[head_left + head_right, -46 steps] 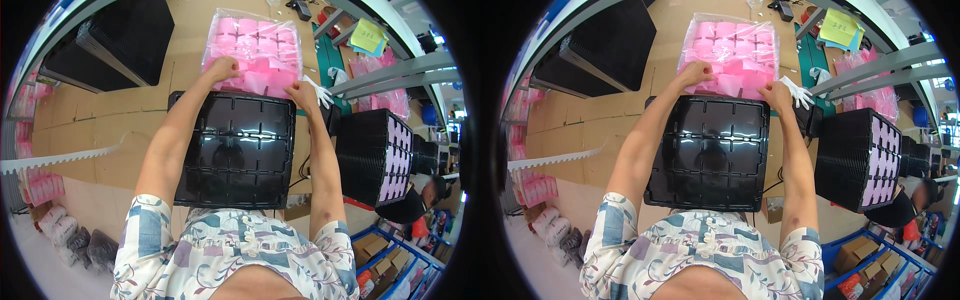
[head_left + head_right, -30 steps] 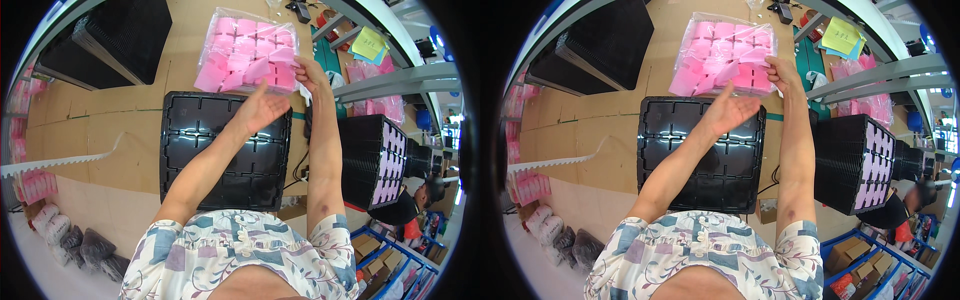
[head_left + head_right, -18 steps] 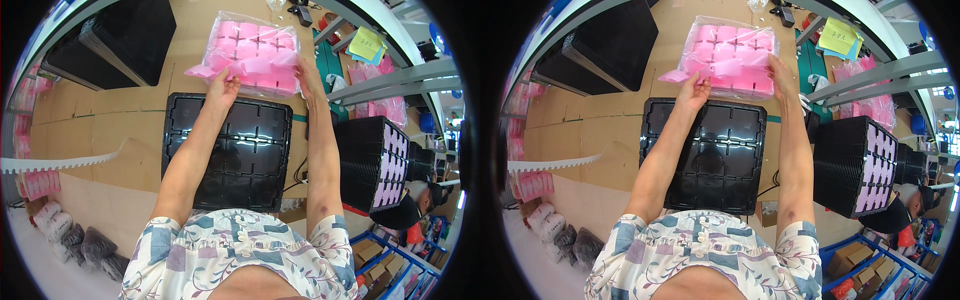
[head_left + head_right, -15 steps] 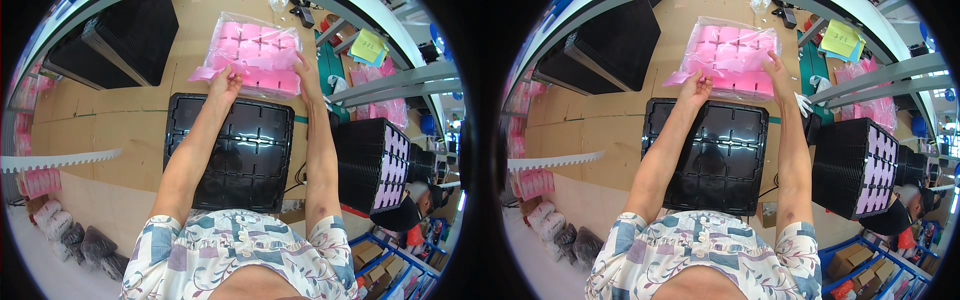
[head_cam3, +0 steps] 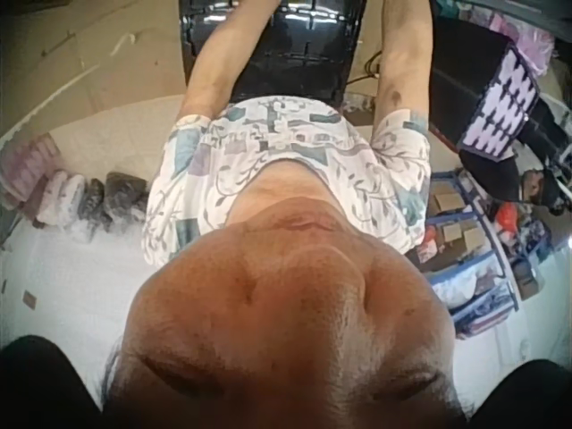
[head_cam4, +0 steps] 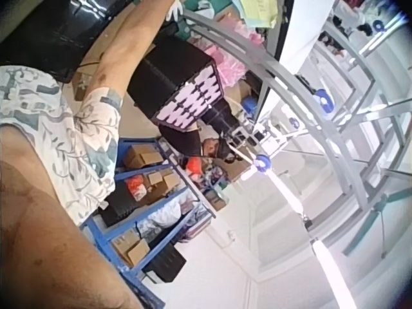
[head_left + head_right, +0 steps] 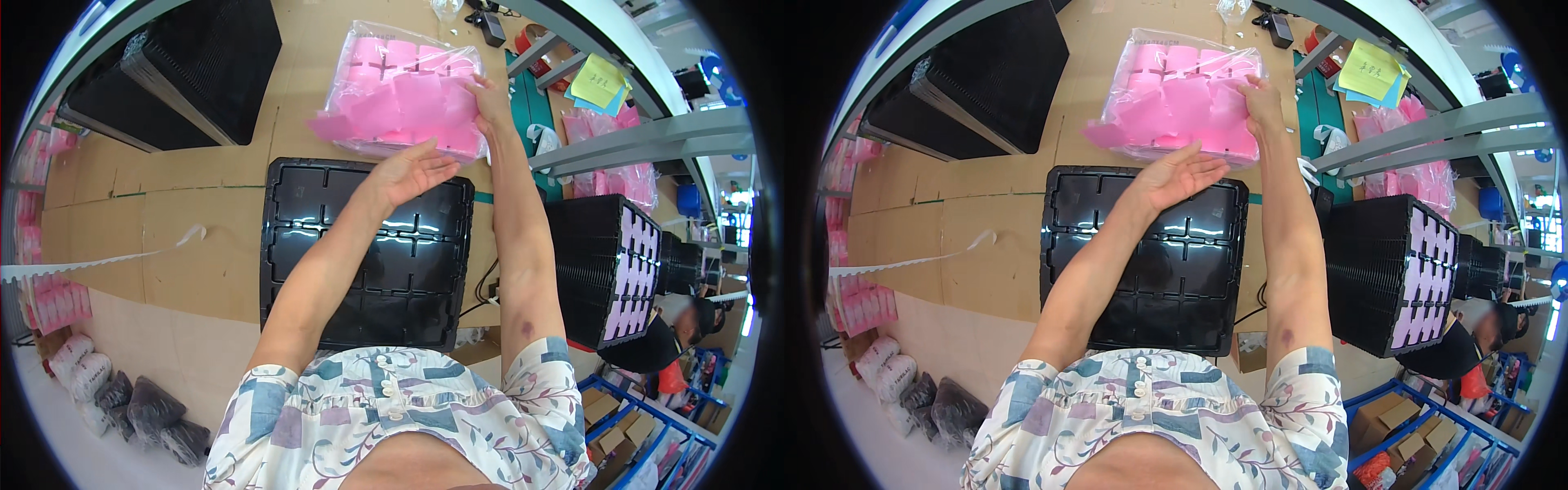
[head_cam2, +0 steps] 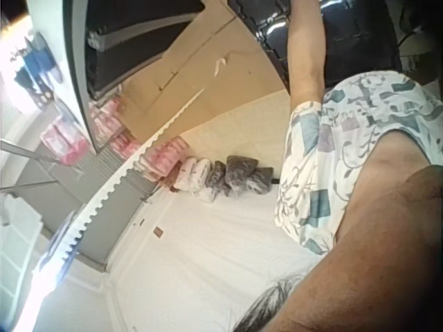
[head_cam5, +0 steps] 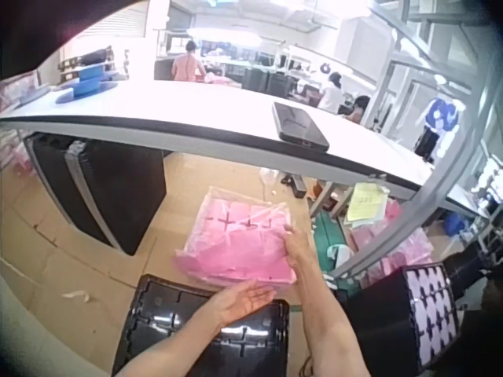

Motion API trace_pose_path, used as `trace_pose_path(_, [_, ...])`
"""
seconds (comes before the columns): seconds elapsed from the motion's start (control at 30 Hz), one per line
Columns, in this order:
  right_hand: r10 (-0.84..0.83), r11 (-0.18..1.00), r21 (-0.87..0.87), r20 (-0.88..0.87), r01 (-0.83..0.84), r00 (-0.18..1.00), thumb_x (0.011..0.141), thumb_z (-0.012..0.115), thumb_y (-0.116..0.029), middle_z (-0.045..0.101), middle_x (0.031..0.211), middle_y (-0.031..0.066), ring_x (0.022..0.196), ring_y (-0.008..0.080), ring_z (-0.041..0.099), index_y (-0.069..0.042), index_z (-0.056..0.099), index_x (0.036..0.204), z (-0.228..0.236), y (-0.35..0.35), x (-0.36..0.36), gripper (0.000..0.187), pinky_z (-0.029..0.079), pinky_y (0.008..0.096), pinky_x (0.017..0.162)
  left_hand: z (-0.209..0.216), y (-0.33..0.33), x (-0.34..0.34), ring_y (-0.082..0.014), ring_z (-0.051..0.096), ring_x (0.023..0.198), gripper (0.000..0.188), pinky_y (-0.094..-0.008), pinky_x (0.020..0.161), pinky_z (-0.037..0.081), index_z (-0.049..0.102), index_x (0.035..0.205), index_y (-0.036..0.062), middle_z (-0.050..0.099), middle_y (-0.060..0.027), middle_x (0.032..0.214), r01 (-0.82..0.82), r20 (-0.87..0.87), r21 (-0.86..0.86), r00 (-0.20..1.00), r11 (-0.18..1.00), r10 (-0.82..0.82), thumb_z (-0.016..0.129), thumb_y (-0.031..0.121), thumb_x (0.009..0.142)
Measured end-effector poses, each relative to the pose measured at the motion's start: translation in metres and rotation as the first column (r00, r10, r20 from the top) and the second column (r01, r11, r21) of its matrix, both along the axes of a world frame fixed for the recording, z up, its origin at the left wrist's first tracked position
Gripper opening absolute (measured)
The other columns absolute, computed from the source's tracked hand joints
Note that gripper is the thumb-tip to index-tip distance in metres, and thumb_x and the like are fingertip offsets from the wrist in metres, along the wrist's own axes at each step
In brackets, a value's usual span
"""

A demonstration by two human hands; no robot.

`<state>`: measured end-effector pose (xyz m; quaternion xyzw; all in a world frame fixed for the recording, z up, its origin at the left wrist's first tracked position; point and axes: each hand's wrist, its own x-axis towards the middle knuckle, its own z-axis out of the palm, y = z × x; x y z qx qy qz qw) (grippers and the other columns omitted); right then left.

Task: The person places pink foam inserts into black plastic trays. They peel small white adhesive labels from a roll and stick them onto the trays. The person then picks up a completed tray and places it on a stack. This process is repeated for multiple trays.

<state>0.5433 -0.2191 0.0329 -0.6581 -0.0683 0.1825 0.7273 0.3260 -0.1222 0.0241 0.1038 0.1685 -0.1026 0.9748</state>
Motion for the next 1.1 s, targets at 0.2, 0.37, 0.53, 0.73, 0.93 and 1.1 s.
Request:
trace_pose_path(0.2, [0.115,0.988,0.125,-0.254,-0.085,0.96,0.091,0.053,0.007,0.063,0.107,0.0193,0.089,0.024,0.067,0.012,0.044,0.134,0.007,-0.003,0.005,0.044,0.058,0.0349,0.074,0.005,-0.01,0.032,-0.0328,0.053,0.116,0.062,-0.0472,0.103,0.046,0.044,0.128,0.0008,0.048,-0.0218,0.127,-0.28,-0.139,-0.067,0.953,0.958,0.269,0.081,0.019,0.081])
trace_pose_path(0.37, [0.041,0.999,-0.014,-0.187,-0.044,0.981,0.091,0.053,0.007,0.063,0.109,0.0202,0.089,0.0242,0.068,0.012,0.043,0.134,0.014,-0.005,-0.013,0.045,0.059,0.0347,0.075,-0.007,0.009,0.031,-0.0223,0.057,0.103,0.052,-0.0366,0.09,0.049,0.051,0.121,0.0086,0.055,-0.0102,0.115,-0.387,-0.034,-0.034,0.922,0.921,0.386,0.081,0.015,0.08])
trace_pose_path(0.53, [0.111,0.994,0.017,-0.149,-0.109,0.983,0.089,0.055,0.007,0.062,0.113,0.0207,0.092,0.0241,0.068,0.013,0.044,0.133,0.01,-0.012,-0.034,0.046,0.059,0.032,0.077,0.011,0.008,0.016,-0.0217,0.058,0.095,0.051,-0.0328,0.079,0.05,0.051,0.12,0.0088,0.055,-0.0098,0.114,-0.327,-0.004,-0.029,0.945,0.945,0.327,0.081,0.015,0.08])
trace_pose_path(0.73, [0.135,0.988,0.099,-0.223,-0.115,0.966,0.089,0.056,0.005,0.063,0.111,0.0201,0.09,0.0231,0.068,0.011,0.046,0.132,0.004,-0.021,-0.039,0.044,0.058,0.0313,0.076,0.019,-0.014,0.008,-0.0234,0.057,0.096,0.053,-0.0326,0.071,0.051,0.051,0.122,0.0069,0.055,-0.0101,0.112,-0.25,-0.127,-0.08,0.963,0.965,0.239,0.082,0.017,0.08])
trace_pose_path(0.93, [0.033,0.988,-0.149,0.01,-0.031,0.999,0.094,0.06,-0.008,0.065,0.106,0.018,0.089,0.0219,0.067,0.008,0.049,0.13,0.019,-0.024,-0.073,0.042,0.057,0.0329,0.075,0.018,-0.021,0.013,-0.0218,0.062,0.085,0.026,-0.0291,0.066,0.051,0.06,0.11,0.005,0.062,-0.0076,0.097,-0.232,-0.069,0.062,0.969,0.971,0.236,0.073,0.012,0.088])
trace_pose_path(1.1, [-0.045,0.96,0.265,-0.176,0.092,0.983,0.1,0.054,-0.038,0.067,0.103,0.0141,0.083,0.0188,0.066,0.002,0.055,0.122,0.04,-0.046,-0.143,0.046,0.056,0.0337,0.072,0.017,-0.028,-0.005,-0.0176,0.065,0.083,0.016,-0.0279,0.067,0.052,0.062,0.105,0.005,0.065,-0.0051,0.093,-0.334,-0.094,0.178,0.931,0.926,0.354,0.068,0.013,0.092])
